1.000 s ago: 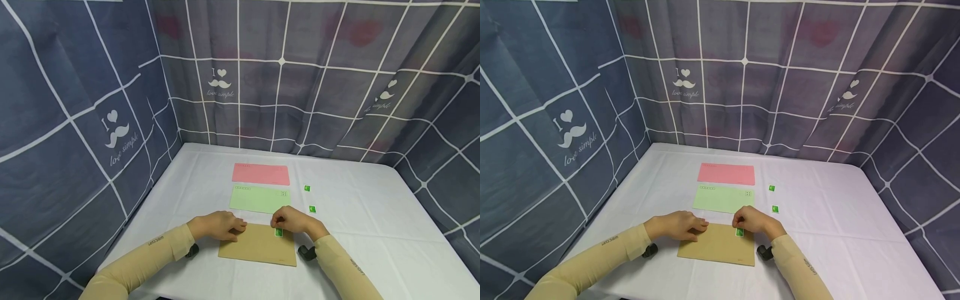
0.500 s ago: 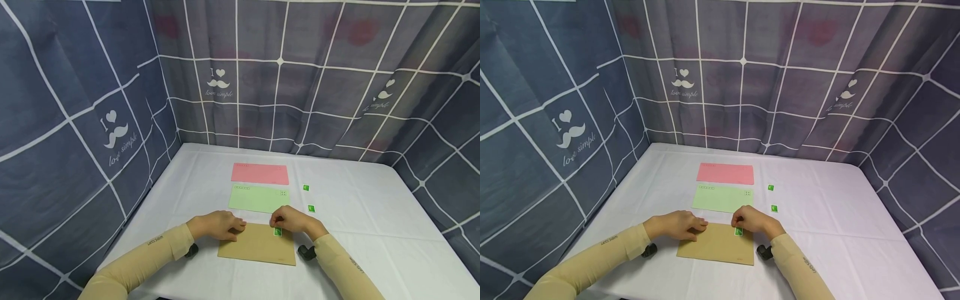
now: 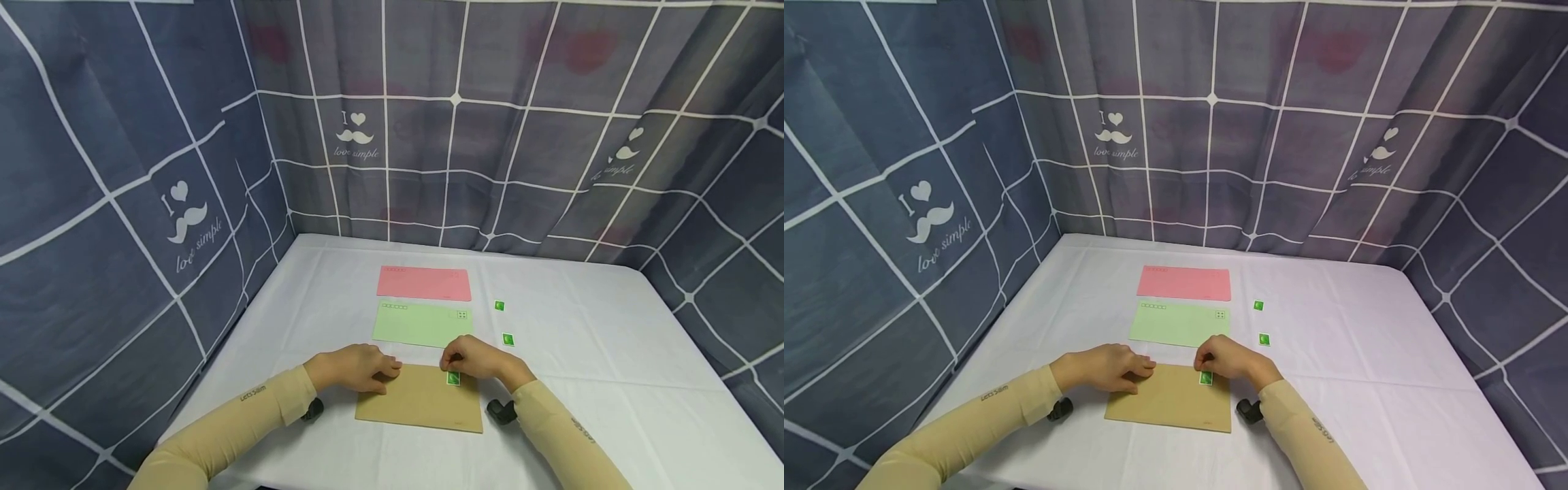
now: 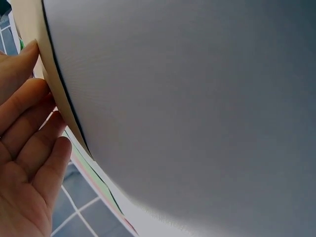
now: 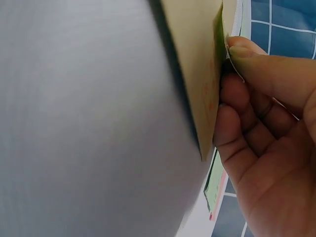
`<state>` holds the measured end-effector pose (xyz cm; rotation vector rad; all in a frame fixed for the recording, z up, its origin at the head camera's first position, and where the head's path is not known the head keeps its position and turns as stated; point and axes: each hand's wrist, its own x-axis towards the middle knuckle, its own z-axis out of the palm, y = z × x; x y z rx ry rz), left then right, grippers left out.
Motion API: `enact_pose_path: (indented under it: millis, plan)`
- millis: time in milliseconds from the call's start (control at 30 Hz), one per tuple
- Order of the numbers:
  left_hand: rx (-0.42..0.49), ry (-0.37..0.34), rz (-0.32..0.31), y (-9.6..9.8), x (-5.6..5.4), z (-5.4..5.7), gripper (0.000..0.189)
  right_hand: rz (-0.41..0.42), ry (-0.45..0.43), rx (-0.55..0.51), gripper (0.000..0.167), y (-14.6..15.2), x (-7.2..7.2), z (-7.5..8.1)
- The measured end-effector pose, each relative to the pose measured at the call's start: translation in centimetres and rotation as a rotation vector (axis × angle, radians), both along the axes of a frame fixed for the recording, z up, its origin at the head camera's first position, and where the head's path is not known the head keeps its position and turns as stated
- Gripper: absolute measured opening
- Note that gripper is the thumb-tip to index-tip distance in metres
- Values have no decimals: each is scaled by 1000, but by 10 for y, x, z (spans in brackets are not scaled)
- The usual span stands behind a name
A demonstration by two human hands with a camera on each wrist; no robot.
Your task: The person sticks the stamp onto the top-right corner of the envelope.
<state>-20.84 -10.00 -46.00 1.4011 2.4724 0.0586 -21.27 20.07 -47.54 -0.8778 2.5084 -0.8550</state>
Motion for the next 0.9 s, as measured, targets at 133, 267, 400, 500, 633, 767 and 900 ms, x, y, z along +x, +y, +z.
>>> enact_pose_path:
  millis: [133,267,400,500,633,767,900]
  plan:
    - [2,-1,-3,-1,0,0,46,8,3,3,10,-1,0,0]
    - [3,4,-3,-1,0,1,46,6,8,12,11,-1,0,-1]
    - [0,3,0,-1,0,0,46,3,11,19,11,-1,0,-3]
    - [0,4,-2,0,1,1,46,6,4,13,12,-1,0,-3]
    - [4,-6,-3,-1,3,1,46,12,-17,-2,12,-1,1,-3]
    - [16,12,-27,-2,2,0,45,19,-16,-3,13,-1,1,-3]
    - [20,27,-38,-2,1,0,45,22,-6,4,13,0,0,-2]
